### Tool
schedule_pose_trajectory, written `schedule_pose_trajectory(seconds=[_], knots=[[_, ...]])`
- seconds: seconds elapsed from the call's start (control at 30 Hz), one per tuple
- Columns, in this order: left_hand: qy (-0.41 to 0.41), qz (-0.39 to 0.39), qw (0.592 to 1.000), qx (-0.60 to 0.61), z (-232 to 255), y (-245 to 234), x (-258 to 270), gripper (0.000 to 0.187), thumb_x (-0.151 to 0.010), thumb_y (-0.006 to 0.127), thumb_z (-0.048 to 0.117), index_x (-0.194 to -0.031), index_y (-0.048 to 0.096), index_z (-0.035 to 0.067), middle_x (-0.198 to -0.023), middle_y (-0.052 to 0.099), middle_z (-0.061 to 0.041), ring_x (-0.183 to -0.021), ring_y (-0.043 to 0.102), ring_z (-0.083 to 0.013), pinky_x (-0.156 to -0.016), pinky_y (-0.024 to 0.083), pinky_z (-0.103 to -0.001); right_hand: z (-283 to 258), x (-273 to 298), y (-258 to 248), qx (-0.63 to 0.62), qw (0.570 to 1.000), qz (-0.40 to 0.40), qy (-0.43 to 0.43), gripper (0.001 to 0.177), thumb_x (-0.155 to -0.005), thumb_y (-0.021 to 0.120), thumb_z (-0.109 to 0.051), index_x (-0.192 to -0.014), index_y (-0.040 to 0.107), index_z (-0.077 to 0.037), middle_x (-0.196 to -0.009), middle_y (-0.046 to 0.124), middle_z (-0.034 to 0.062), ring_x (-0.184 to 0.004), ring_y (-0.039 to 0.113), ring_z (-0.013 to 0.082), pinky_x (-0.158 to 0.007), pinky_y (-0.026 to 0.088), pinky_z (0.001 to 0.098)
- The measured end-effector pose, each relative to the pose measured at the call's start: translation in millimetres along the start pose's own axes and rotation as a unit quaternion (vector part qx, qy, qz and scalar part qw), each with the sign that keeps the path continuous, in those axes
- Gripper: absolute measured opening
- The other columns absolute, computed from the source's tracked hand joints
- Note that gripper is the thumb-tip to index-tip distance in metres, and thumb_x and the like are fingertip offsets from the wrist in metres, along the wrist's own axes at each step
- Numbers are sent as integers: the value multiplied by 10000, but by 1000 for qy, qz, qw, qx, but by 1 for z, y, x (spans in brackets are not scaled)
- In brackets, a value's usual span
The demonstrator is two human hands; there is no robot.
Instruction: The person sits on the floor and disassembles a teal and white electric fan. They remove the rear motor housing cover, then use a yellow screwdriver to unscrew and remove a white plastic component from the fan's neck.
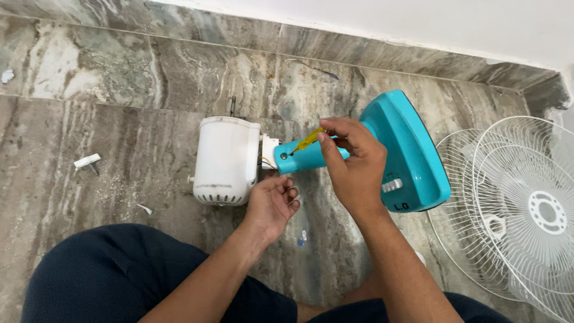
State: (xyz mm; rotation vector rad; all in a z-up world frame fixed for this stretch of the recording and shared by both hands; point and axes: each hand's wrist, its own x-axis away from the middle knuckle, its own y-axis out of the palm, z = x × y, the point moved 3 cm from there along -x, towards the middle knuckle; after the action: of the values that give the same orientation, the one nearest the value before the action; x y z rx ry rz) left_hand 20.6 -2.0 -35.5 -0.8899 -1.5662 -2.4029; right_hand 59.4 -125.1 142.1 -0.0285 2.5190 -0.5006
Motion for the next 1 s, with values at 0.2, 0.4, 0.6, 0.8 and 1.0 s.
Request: schedule_pose_trajectory(seconds=[0.2, 0.4, 0.6, 0.8, 1.0], knots=[[-1, -58, 998, 34, 4, 1, -4, 68, -861, 572, 165, -852, 510, 136, -758, 527, 6, -681, 515, -147, -658, 446, -334, -3, 2, 6, 10, 1000, -9, -13, 152, -984, 701, 33, -1134, 708, 11, -1179, 723, 125, -1055, 732, 171, -873, 654, 291], [-16, -63, 996, 61, 4, -1, -4, 97, -868, 581, 160, -810, 504, 162, -692, 484, 26, -577, 455, -120, -565, 383, -301, -8, 4, 10, 25, 999, -11, -28, 157, -989, 703, 24, -1145, 704, 3, -1206, 729, 130, -1070, 737, 180, -882, 650, 291], [-25, -67, 996, 55, 5, -1, -5, 139, -878, 542, 180, -758, 493, 131, -697, 501, 7, -594, 475, -134, -569, 394, -305, -12, 6, 12, 46, 998, -8, -45, 150, -997, 707, 18, -1145, 695, 0, -1215, 737, 129, -1101, 745, 192, -891, 645, 293], [-26, -39, 998, 36, 6, -1, -6, 116, -851, 504, 164, -747, 470, 128, -711, 523, -12, -628, 505, -155, -605, 429, -320, -16, 6, 12, 56, 997, -18, -53, 151, -996, 713, 4, -1145, 694, -7, -1223, 737, 126, -1093, 750, 190, -884, 646, 286], [-25, -75, 995, 54, 6, 2, -2, 104, -848, 528, 178, -766, 484, 131, -718, 534, -4, -633, 502, -149, -609, 429, -322, -16, 6, 14, 62, 996, -22, -55, 161, -991, 716, 4, -1151, 700, -1, -1228, 741, 125, -1096, 751, 192, -885, 641, 290]])
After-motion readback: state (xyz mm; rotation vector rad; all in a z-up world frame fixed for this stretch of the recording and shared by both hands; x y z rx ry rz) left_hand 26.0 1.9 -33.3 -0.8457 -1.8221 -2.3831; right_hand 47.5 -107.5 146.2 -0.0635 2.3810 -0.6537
